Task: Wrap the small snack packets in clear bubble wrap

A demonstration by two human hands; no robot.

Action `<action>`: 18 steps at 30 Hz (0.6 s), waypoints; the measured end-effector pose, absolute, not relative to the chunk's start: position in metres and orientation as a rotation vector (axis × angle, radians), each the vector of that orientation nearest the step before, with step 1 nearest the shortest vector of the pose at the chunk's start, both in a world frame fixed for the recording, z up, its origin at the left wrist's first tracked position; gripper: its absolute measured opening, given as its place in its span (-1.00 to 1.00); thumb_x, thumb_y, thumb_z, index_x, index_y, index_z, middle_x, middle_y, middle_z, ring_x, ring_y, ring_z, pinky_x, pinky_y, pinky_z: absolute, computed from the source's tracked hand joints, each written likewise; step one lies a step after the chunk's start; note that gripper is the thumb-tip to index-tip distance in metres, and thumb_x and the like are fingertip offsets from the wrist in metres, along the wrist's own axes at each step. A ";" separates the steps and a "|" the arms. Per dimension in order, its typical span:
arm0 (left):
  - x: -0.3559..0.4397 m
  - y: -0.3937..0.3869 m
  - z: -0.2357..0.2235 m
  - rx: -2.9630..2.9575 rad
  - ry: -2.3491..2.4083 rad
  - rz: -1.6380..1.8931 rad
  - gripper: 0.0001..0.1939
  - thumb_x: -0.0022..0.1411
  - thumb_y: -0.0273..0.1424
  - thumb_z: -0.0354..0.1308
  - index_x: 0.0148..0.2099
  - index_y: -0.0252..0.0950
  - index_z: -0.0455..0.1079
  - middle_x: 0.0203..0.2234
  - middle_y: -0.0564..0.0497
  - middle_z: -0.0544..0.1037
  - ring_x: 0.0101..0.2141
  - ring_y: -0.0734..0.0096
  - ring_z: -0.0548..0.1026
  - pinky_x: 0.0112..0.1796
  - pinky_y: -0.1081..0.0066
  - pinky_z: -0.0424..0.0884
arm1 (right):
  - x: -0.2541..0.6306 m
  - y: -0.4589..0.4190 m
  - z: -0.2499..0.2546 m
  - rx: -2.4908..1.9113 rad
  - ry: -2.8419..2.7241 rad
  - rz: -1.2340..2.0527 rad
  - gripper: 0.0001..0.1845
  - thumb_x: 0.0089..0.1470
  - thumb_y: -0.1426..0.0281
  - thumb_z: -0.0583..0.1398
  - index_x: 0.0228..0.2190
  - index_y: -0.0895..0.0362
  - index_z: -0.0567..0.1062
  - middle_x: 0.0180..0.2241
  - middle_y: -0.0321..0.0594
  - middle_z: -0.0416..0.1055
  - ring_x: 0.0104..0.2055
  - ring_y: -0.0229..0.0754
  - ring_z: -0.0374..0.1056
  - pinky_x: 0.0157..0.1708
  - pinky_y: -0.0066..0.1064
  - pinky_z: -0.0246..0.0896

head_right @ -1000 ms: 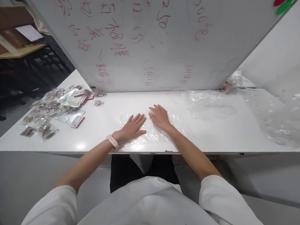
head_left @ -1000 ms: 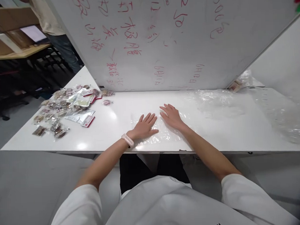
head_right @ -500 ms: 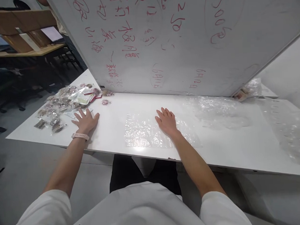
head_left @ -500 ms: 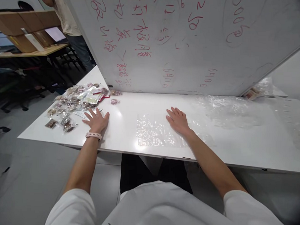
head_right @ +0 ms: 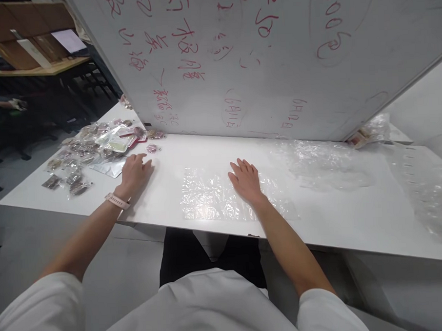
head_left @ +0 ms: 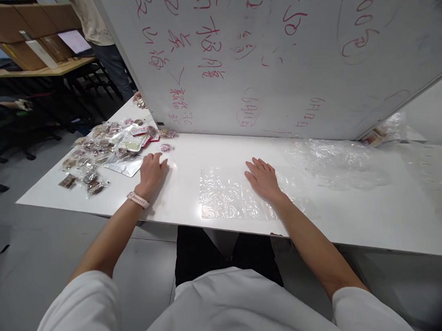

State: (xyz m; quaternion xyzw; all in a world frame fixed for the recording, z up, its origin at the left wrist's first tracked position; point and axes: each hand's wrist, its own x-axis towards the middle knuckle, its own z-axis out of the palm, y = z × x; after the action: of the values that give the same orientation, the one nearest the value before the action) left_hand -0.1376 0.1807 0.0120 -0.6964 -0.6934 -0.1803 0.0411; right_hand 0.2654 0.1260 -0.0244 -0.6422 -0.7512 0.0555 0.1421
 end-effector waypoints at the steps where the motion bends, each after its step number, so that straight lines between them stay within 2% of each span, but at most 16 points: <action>1: -0.143 0.194 0.015 -2.085 -2.158 -0.601 -0.53 0.37 -0.24 -0.06 0.18 -0.39 0.35 -0.09 -0.30 0.46 -0.03 -0.04 0.40 -0.01 0.14 0.33 | 0.266 0.126 -0.024 -1.849 -2.162 0.162 -0.40 0.38 0.13 -0.18 0.27 0.05 0.31 0.39 -0.15 0.08 0.44 0.01 -0.08 0.36 0.02 -0.13; 5: -0.161 0.240 0.022 -1.907 -2.291 -0.694 -0.54 0.35 -0.30 -0.07 0.16 -0.48 0.35 -0.02 -0.36 0.44 0.04 -0.07 0.36 0.09 0.09 0.25 | 0.267 0.128 -0.024 -1.835 -2.125 0.180 -0.42 0.37 0.12 -0.14 0.24 0.03 0.35 0.38 -0.17 0.11 0.43 0.01 -0.05 0.34 0.01 -0.09; 9: -0.173 0.260 0.021 -1.773 -2.325 -0.621 -0.59 0.24 -0.44 -0.04 0.06 -0.56 0.38 0.09 -0.47 0.36 0.17 -0.26 0.18 0.15 -0.11 0.09 | 0.266 0.129 -0.022 -1.820 -2.091 0.198 -0.45 0.35 0.13 -0.11 0.21 0.02 0.38 0.36 -0.19 0.14 0.41 0.01 -0.02 0.33 0.02 -0.08; 12: -0.177 0.263 0.019 -1.768 -2.318 -0.579 -0.62 0.23 -0.47 -0.05 0.02 -0.56 0.39 0.09 -0.47 0.37 0.17 -0.27 0.16 0.13 -0.19 0.05 | 0.266 0.131 -0.022 -1.812 -2.084 0.197 -0.46 0.35 0.13 -0.10 0.20 0.01 0.39 0.35 -0.19 0.16 0.40 0.00 0.00 0.32 0.01 -0.07; 18: -0.174 0.255 0.021 -1.770 -2.301 -0.646 -0.50 0.24 -0.45 -0.01 0.16 -0.65 0.25 0.14 -0.52 0.30 0.18 -0.28 0.16 0.14 -0.18 0.03 | 0.266 0.132 -0.021 -1.794 -2.067 0.209 -0.48 0.34 0.15 -0.08 0.17 0.01 0.41 0.34 -0.19 0.18 0.38 0.03 0.03 0.31 0.02 -0.06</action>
State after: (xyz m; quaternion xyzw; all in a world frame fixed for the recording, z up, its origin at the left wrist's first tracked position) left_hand -0.1743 0.2554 0.0206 -0.5932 -0.7709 -0.2163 0.0839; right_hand 0.2660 0.1323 -0.0212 -0.6407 -0.7383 0.0747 0.1970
